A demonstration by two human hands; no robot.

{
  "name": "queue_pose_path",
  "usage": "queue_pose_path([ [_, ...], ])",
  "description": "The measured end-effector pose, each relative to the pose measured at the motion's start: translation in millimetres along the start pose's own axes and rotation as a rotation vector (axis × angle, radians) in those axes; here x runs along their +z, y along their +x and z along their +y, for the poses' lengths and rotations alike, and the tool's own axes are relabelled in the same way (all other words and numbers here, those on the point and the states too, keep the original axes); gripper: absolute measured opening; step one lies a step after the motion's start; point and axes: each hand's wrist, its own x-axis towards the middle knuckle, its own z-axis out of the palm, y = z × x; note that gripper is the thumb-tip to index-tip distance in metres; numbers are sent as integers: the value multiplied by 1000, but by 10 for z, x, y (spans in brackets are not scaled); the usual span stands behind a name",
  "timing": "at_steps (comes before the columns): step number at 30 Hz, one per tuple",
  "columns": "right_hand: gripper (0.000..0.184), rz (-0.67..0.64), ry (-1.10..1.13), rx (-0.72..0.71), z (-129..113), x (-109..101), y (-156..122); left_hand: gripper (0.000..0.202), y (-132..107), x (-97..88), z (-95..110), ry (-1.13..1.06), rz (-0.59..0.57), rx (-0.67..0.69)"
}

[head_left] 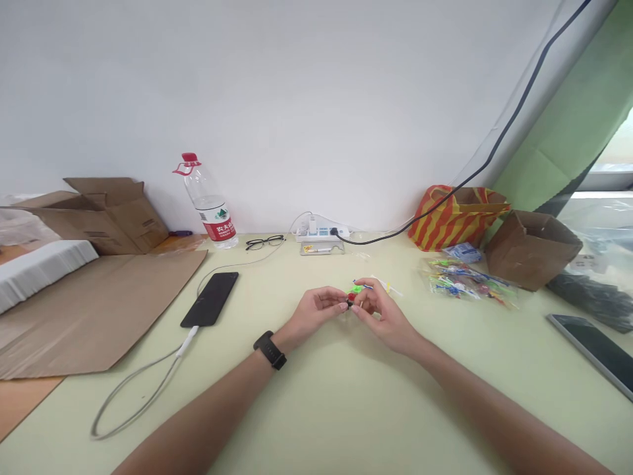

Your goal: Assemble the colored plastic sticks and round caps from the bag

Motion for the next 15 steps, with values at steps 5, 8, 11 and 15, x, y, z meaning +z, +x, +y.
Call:
queue_pose_path([
  [5,45,2,-11,-24,5,22,-8,30,-5,-3,-5,-4,-53,2],
  [8,44,38,-72,-56,4,0,-13,30,-3,-8,-16,-5,-37,-2],
  [11,39,108,-189,-115,-18,-36,-26,31,-1,-9,-20,-19,-14,-13],
  [15,45,188,-273,-194,-56,-52,-41,33,0,-2,-5,-41,21,-27],
])
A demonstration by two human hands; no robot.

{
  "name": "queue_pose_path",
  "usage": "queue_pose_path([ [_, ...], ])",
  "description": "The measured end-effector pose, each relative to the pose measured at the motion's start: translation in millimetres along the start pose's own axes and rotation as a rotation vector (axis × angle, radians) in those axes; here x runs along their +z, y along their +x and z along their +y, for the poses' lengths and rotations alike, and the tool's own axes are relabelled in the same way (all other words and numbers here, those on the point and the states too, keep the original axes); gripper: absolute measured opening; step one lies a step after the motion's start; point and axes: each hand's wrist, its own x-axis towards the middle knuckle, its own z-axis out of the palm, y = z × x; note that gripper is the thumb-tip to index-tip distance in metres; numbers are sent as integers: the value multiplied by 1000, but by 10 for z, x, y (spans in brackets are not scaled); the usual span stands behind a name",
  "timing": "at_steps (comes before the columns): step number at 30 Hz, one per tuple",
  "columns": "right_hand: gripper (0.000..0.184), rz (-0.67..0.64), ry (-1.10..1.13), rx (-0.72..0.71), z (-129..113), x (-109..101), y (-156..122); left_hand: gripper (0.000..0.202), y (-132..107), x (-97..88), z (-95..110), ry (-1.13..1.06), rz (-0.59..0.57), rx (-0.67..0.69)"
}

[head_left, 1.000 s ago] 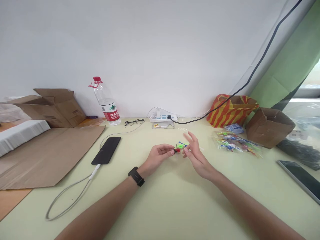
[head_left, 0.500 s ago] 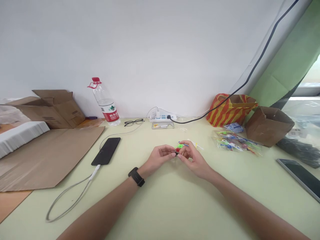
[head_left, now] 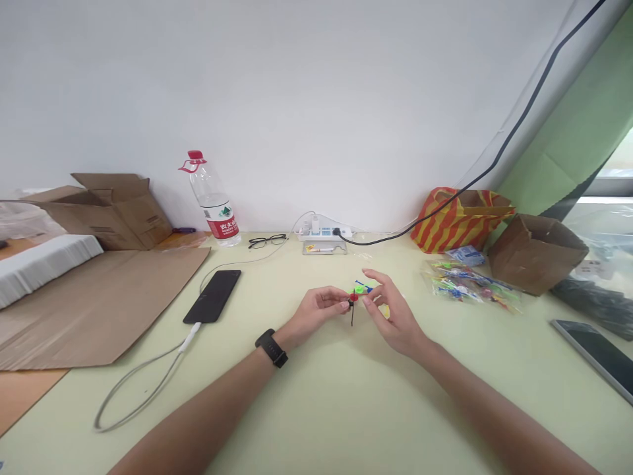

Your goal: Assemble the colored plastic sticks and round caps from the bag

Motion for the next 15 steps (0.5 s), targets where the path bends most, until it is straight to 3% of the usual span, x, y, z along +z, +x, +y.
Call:
queue_pose_path([
  [5,56,54,-15,-48,-9,29,-17,33,3,0,9,-15,5,6],
  [10,30,-68,234,236,-66,-34,4,30,7,-12,-12,-11,11,0],
  [15,24,-38,259,188,-55,-54,50,30,6,-10,-7,-16,10,-3],
])
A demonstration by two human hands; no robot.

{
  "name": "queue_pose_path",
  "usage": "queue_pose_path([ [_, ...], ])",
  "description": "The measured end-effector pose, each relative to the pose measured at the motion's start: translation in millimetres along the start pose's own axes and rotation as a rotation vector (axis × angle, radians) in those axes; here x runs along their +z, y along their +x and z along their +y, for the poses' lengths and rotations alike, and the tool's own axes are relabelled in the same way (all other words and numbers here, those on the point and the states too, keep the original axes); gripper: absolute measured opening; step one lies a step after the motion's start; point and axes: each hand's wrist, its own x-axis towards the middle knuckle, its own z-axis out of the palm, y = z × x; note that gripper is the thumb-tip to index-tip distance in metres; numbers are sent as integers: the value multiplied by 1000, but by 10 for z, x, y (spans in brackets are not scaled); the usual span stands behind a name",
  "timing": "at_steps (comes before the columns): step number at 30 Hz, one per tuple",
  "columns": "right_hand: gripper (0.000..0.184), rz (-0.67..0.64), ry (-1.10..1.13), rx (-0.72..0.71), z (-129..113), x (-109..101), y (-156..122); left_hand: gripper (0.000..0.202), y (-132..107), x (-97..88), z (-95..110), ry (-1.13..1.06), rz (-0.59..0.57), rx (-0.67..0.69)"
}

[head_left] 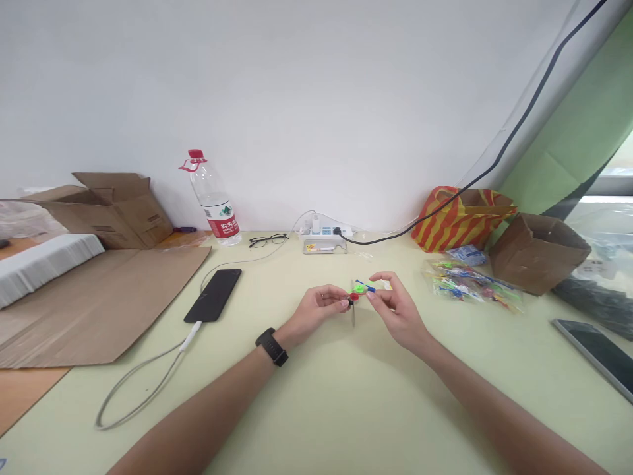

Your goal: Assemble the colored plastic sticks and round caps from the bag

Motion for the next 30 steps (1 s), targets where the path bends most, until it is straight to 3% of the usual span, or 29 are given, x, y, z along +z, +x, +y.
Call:
queue_pose_path([
  [8,35,-150,-93,-33,148,117,-40,28,-19,18,30,6,-65,22],
  [14,52,-131,-102,-36,182,130,-45,29,-22,25,22,11,-68,31],
  [21,47,-52,-110,-83,153,69,-21,30,-16,22,29,0,-40,28],
  [28,67,41,20,93,119,101,4,31,0,4,21,53,46,46],
  [30,62,-1,103,164,85,103,-6,31,5,-4,10,67,62,62],
])
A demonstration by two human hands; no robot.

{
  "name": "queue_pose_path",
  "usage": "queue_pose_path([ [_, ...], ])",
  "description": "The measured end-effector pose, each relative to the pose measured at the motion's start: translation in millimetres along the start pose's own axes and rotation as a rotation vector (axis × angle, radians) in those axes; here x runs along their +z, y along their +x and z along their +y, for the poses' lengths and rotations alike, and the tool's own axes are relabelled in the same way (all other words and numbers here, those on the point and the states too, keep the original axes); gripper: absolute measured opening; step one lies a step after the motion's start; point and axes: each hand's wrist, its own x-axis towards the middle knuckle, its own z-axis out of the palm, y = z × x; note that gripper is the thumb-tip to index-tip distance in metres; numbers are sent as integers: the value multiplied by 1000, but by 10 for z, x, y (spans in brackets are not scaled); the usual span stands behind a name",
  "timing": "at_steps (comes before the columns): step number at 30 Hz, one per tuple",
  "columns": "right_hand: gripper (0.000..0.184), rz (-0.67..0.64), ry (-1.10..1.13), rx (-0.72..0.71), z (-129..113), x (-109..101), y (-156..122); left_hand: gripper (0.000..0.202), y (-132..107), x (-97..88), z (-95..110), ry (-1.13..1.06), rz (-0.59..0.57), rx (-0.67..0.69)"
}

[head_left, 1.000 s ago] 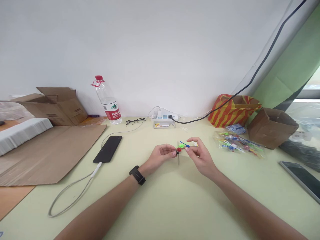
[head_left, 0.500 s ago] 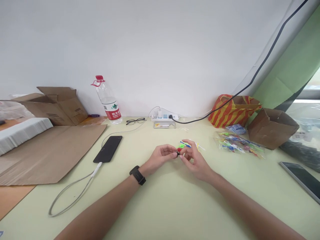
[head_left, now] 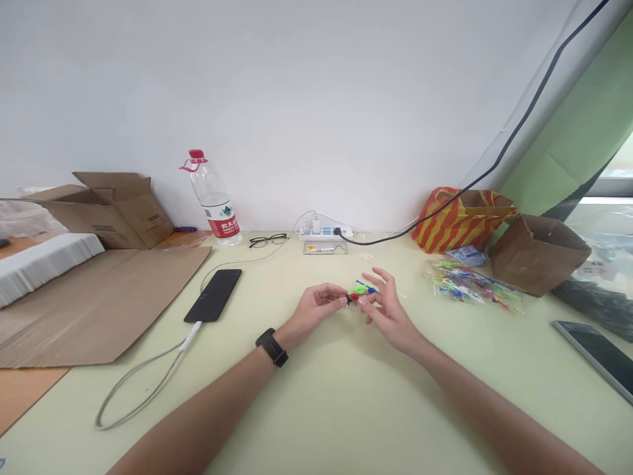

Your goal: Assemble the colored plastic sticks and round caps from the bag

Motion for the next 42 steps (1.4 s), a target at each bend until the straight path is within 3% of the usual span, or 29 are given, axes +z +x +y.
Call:
queue_pose_path([
  [3,39,-91,120,82,-72,-26,-26,31,6,-4,-13,-3,18,16],
  [5,34,-85,147,64,-108,-52,-26,32,8,-1,-9,-1,21,12],
  [9,36,-13,77,-39,-78,-72,22,31,1,15,18,15,2,-1],
  [12,39,-31,-2,-84,-10,-49,42,29,-7,24,29,26,-35,4],
  [18,43,-80,-98,-122,14,-3,-3,29,-23,33,24,46,-110,26],
  [32,45,-131,-178,-128,73,3,2,33,-34,47,56,86,-153,-3],
  [38,50,-154,-212,-128,90,-10,-4,28,-63,103,80,298,-125,59],
  [42,53,-159,-371,-133,125,-41,2,21,-78,134,35,438,-23,189],
])
